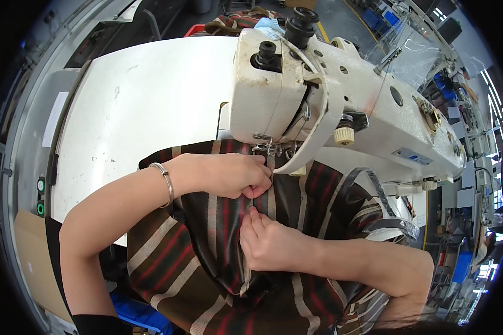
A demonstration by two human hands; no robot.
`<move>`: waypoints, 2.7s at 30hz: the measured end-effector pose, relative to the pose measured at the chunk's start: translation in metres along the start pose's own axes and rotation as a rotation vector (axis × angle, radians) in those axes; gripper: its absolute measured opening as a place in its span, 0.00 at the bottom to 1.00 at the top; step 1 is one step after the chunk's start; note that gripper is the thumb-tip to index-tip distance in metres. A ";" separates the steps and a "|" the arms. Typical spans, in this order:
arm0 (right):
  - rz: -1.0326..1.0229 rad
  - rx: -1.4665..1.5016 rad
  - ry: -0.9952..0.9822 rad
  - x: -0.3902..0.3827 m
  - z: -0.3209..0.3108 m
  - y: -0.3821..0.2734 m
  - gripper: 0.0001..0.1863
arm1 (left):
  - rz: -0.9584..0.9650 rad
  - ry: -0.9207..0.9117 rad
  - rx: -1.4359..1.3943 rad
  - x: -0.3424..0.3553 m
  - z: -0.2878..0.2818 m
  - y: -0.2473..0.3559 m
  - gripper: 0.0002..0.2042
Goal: The recorder is using an industrial sewing machine to sew parts of a striped fabric bag.
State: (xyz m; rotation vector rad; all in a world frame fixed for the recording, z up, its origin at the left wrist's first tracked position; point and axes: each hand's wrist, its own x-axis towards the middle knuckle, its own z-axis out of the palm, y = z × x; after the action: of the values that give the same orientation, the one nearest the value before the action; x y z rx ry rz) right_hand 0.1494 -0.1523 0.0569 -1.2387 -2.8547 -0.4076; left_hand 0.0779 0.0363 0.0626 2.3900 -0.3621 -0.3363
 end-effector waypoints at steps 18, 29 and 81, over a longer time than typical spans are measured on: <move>-0.090 -0.171 -0.112 0.007 -0.009 -0.002 0.25 | -0.015 0.023 -0.009 0.001 0.000 0.003 0.06; 0.105 0.220 -0.010 -0.007 0.001 0.001 0.21 | -0.075 0.276 0.256 -0.017 0.035 0.028 0.06; 0.334 0.517 -0.397 -0.024 -0.029 0.021 0.34 | -0.261 0.405 0.264 -0.034 0.048 0.040 0.27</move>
State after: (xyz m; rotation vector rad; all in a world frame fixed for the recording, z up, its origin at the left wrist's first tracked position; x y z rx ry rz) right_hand 0.1783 -0.1629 0.0871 -1.7641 -2.6618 0.6046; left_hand 0.0237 -0.0094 0.0591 2.6909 0.0995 0.0919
